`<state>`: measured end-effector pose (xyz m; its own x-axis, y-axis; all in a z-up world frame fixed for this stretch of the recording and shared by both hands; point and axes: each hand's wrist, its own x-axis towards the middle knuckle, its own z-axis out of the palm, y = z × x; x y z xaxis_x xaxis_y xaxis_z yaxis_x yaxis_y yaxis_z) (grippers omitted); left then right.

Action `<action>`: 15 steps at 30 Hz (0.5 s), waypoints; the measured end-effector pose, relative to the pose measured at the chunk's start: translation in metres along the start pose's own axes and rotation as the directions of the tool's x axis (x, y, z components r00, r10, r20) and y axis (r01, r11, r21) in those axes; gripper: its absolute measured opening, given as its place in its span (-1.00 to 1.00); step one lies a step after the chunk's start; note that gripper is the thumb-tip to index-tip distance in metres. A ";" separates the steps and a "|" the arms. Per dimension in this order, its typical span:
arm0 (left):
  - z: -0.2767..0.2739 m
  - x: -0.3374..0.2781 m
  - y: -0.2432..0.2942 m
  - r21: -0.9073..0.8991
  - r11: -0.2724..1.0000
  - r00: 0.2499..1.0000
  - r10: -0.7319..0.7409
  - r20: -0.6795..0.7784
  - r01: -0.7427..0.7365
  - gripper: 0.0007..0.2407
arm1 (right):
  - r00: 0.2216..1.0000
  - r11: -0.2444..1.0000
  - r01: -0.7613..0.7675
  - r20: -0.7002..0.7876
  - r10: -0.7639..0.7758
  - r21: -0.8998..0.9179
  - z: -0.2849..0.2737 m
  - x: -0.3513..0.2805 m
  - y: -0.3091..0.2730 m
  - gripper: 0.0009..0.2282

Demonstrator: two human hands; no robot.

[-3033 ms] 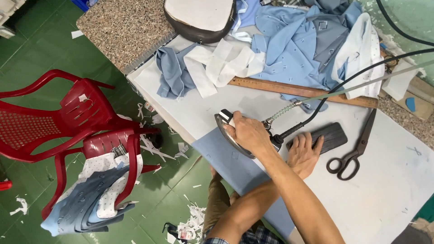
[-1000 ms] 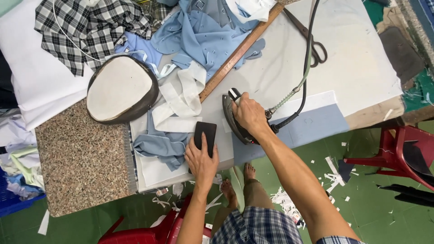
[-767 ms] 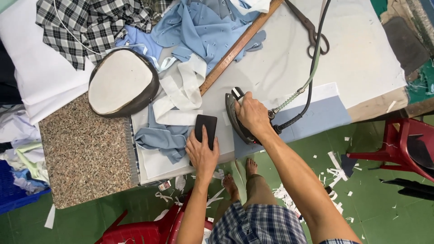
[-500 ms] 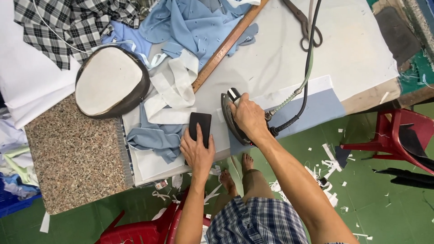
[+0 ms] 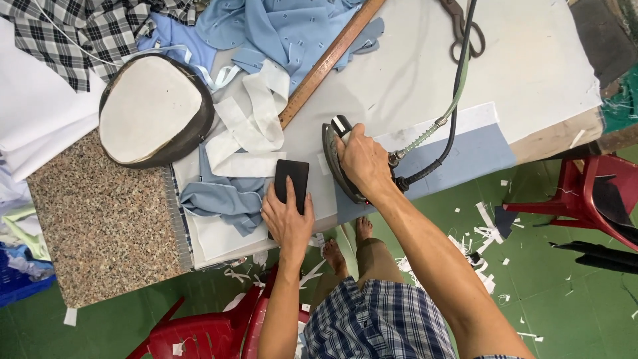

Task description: Preparing fabric components by folding, ironing to set creases, and cutting to size.

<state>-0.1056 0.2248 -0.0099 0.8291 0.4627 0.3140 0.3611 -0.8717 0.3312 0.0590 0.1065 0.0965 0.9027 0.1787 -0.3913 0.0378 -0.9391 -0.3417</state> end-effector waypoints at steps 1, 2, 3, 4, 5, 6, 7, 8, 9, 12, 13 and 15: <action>0.000 0.000 0.000 0.001 1.000 1.000 -0.001 -0.003 0.001 -0.57 | 1.000 1.000 0.004 0.000 -0.004 0.004 0.000 0.001 0.000 -0.65; 0.000 0.000 0.001 0.001 1.000 1.000 0.000 -0.006 0.000 -0.56 | 1.000 1.000 0.007 -0.002 -0.007 0.009 -0.001 0.002 0.000 -0.65; 0.000 0.000 0.001 0.005 1.000 1.000 0.000 -0.007 0.000 -0.56 | 1.000 1.000 0.009 0.000 -0.009 0.012 0.000 0.003 0.000 -0.65; 0.000 0.000 0.001 0.009 1.000 1.000 0.005 -0.010 -0.005 -0.57 | 1.000 1.000 0.024 -0.011 -0.024 -0.001 0.001 0.004 0.001 -0.65; 0.000 0.001 0.001 0.013 1.000 1.000 0.010 -0.014 -0.010 -0.57 | 0.999 0.999 0.039 -0.022 -0.039 -0.014 0.002 0.005 0.002 -0.66; -0.001 0.001 0.002 0.018 1.000 1.000 0.011 -0.013 -0.010 -0.57 | 0.999 0.999 0.040 -0.019 -0.040 -0.010 0.001 0.004 0.001 -0.66; -0.001 0.001 0.002 0.018 1.000 1.000 0.012 -0.015 -0.012 -0.57 | 0.998 0.998 0.055 -0.032 -0.056 -0.005 -0.001 0.004 0.000 -0.68; -0.001 0.002 0.003 0.019 1.000 1.000 0.013 -0.018 -0.013 -0.58 | 0.996 0.997 0.072 -0.045 -0.071 0.000 -0.003 0.004 -0.001 -0.69; 0.001 0.001 0.002 0.024 1.000 1.000 0.014 -0.017 -0.013 -0.58 | 0.996 0.997 0.074 -0.042 -0.074 0.004 -0.002 0.005 -0.001 -0.69; 0.007 -0.002 -0.003 0.054 0.998 0.999 0.022 -0.034 -0.020 -0.56 | 0.994 0.995 0.097 -0.042 -0.096 0.018 -0.003 0.008 -0.001 -0.70; 0.008 -0.003 -0.004 0.069 0.997 0.999 0.031 -0.042 -0.028 -0.56 | 0.992 0.992 0.117 -0.045 -0.115 0.038 -0.005 0.007 -0.002 -0.69; 0.013 -0.005 -0.007 0.091 0.995 0.998 0.036 -0.059 -0.031 -0.56 | 0.988 0.987 0.148 -0.050 -0.145 0.059 -0.006 0.008 0.000 -0.69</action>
<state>-0.1066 0.2265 -0.0254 0.8148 0.4398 0.3779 0.3729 -0.8965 0.2392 0.0686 0.1059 0.0980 0.9080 0.2984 -0.2941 0.1458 -0.8830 -0.4461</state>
